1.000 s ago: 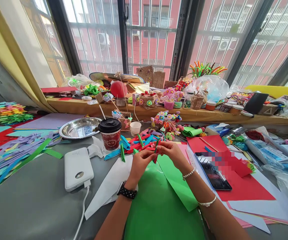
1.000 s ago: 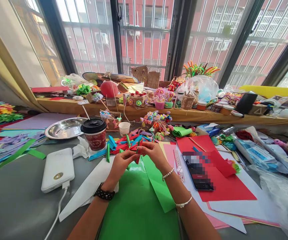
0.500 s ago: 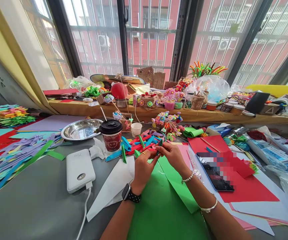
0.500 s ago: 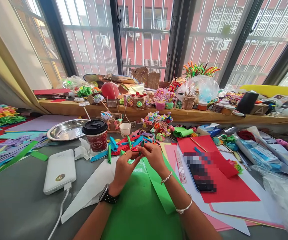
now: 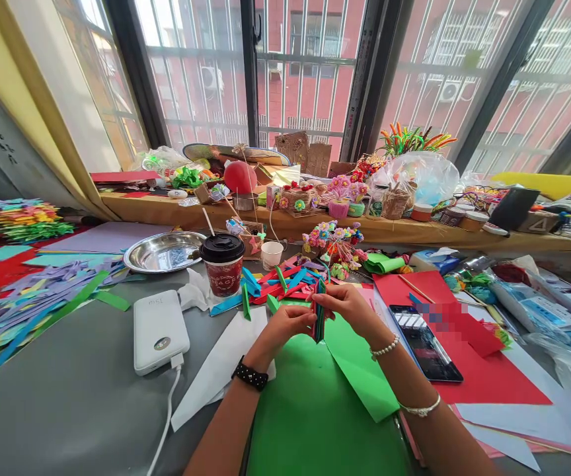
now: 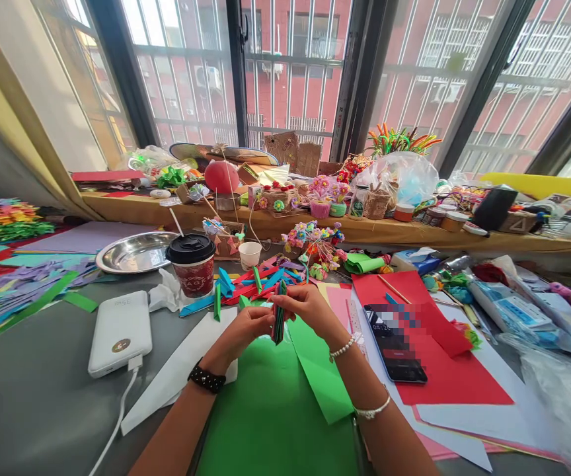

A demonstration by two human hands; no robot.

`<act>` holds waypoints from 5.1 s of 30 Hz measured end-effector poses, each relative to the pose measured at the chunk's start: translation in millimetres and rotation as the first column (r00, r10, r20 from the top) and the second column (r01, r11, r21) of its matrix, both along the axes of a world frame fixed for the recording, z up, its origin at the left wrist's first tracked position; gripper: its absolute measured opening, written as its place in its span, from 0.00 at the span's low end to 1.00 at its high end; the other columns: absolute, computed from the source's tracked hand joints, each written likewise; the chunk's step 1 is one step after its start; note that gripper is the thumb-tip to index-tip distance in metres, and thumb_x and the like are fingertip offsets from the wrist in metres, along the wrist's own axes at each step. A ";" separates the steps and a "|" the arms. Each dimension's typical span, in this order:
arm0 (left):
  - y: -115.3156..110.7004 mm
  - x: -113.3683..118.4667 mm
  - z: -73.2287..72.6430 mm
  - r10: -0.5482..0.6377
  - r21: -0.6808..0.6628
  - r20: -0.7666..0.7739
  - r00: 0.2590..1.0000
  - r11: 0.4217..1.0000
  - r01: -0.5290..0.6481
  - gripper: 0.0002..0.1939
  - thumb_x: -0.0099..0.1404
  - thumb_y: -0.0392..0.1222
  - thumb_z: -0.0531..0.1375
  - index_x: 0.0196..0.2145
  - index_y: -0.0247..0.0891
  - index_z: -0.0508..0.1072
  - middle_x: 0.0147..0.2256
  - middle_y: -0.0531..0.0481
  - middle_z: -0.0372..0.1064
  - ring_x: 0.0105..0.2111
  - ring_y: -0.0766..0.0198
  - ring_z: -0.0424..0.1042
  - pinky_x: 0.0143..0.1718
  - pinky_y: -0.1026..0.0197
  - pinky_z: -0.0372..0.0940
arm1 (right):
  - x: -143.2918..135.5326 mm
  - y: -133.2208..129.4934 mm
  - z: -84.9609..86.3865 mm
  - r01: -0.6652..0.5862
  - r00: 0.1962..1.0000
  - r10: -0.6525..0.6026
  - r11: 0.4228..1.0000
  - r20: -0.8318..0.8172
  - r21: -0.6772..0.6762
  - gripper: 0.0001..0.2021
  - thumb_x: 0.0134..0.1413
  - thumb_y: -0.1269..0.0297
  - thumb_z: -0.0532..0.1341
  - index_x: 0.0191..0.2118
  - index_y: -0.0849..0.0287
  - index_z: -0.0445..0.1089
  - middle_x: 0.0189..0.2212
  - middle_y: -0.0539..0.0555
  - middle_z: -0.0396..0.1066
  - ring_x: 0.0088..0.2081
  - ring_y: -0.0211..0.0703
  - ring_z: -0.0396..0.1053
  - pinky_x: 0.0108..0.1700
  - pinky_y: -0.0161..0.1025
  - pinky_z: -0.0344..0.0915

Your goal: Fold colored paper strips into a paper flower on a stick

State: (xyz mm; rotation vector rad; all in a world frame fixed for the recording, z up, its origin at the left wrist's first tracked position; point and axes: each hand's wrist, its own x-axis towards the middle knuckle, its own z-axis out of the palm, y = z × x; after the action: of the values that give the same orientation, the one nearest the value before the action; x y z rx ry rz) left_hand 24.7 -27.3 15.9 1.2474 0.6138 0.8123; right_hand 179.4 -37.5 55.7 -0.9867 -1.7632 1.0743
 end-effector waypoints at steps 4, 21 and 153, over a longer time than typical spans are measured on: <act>-2.8 1.3 -0.7 -0.052 -0.052 0.047 0.998 0.997 0.054 0.18 0.44 0.47 0.63 0.31 0.31 0.74 0.30 0.44 0.69 0.28 0.65 0.66 0.31 0.62 0.61 | -2.8 -1.0 -2.3 -0.045 0.999 0.043 0.997 -0.028 -0.066 0.15 0.46 0.56 0.57 0.19 0.63 0.64 0.14 0.45 0.56 0.18 0.30 0.55 0.20 0.29 0.51; -5.4 6.7 6.4 0.286 0.338 -0.095 0.954 0.910 -0.239 0.11 0.51 0.44 0.59 0.29 0.35 0.73 0.24 0.52 0.65 0.23 0.70 0.60 0.24 0.67 0.56 | -1.9 -0.3 4.0 0.117 0.984 -0.113 0.993 -0.135 0.017 0.13 0.45 0.57 0.57 0.32 0.61 0.71 0.22 0.50 0.67 0.22 0.32 0.60 0.24 0.31 0.58; -7.8 24.1 -10.8 0.553 0.267 -0.127 0.824 0.819 -0.508 0.15 0.60 0.50 0.45 0.26 0.37 0.60 0.16 0.58 0.55 0.15 0.72 0.57 0.17 0.68 0.54 | -27.4 8.2 -34.1 0.429 0.872 -0.465 0.877 0.155 0.217 0.07 0.45 0.62 0.55 0.24 0.60 0.61 0.22 0.50 0.65 0.20 0.35 0.59 0.23 0.33 0.56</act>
State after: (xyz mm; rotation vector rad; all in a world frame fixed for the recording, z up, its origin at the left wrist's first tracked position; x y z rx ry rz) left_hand 48.7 -35.1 5.1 1.3898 1.0936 1.2606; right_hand 151.9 -29.2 21.6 -1.3476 -1.6344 0.5266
